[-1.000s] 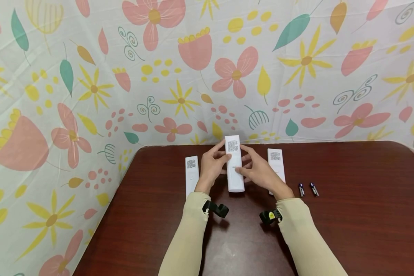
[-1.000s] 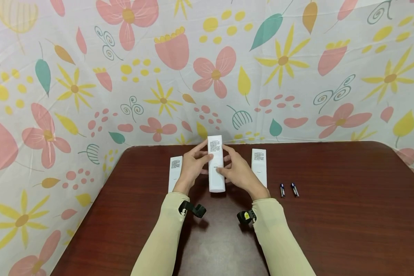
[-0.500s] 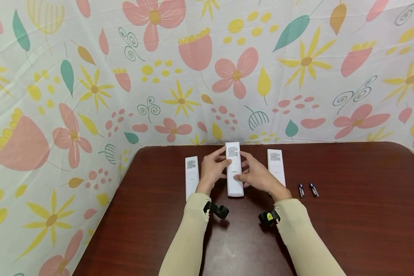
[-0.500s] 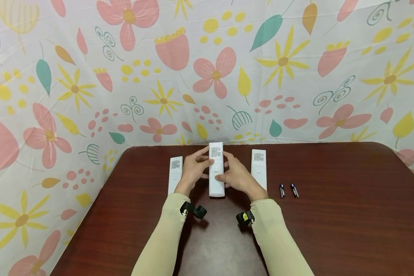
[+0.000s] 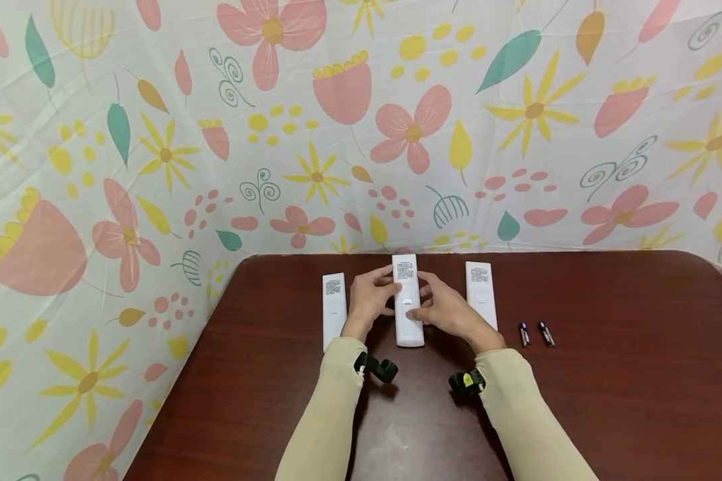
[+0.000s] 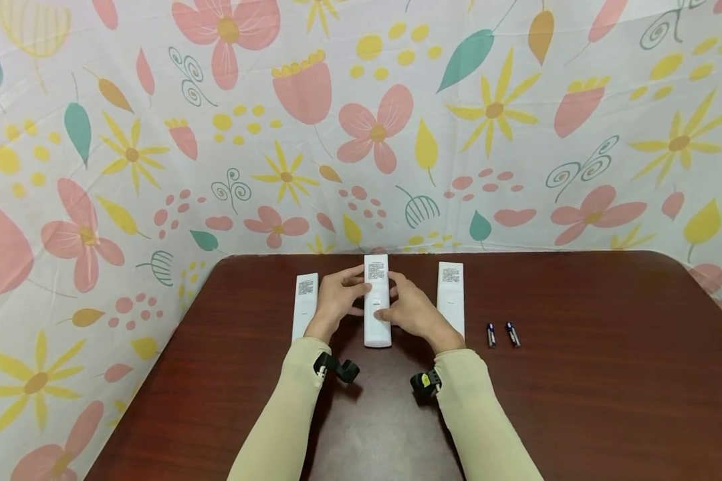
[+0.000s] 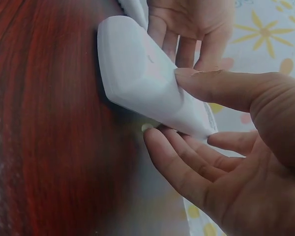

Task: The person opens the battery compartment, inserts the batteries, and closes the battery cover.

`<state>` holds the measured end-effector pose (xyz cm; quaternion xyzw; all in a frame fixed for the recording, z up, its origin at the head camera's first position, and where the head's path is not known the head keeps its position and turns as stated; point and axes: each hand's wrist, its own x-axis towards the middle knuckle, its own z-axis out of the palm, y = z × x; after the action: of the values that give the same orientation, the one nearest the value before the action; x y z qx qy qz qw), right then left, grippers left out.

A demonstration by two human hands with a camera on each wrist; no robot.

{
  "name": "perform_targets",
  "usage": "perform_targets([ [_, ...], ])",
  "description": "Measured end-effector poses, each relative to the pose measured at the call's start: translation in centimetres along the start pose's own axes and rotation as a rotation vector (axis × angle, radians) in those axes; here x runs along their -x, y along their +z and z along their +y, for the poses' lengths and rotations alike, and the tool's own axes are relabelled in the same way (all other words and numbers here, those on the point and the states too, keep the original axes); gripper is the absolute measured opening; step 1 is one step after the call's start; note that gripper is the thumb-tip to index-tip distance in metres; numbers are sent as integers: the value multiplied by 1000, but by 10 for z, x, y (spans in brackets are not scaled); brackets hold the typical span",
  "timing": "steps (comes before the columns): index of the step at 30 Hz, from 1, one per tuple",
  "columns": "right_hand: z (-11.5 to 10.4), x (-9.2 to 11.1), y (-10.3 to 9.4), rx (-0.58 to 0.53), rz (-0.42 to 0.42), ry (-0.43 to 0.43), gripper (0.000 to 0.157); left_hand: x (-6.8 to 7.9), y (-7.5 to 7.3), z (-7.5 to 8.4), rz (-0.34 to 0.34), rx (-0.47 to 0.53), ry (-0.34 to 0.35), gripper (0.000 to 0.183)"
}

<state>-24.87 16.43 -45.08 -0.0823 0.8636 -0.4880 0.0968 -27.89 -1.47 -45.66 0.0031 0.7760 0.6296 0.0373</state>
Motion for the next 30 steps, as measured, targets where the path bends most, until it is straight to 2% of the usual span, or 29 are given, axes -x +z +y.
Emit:
perform_targets([
  [7, 1, 0, 2, 36, 7, -6, 86, 0, 0, 0, 21, -9, -13, 41],
  [17, 2, 0, 4, 66, 8, -7, 92, -1, 1, -5, 38, -40, -30, 57],
  [30, 3, 0, 4, 77, 0, -13, 90, -1, 3, -10, 70, -48, -62, 51],
])
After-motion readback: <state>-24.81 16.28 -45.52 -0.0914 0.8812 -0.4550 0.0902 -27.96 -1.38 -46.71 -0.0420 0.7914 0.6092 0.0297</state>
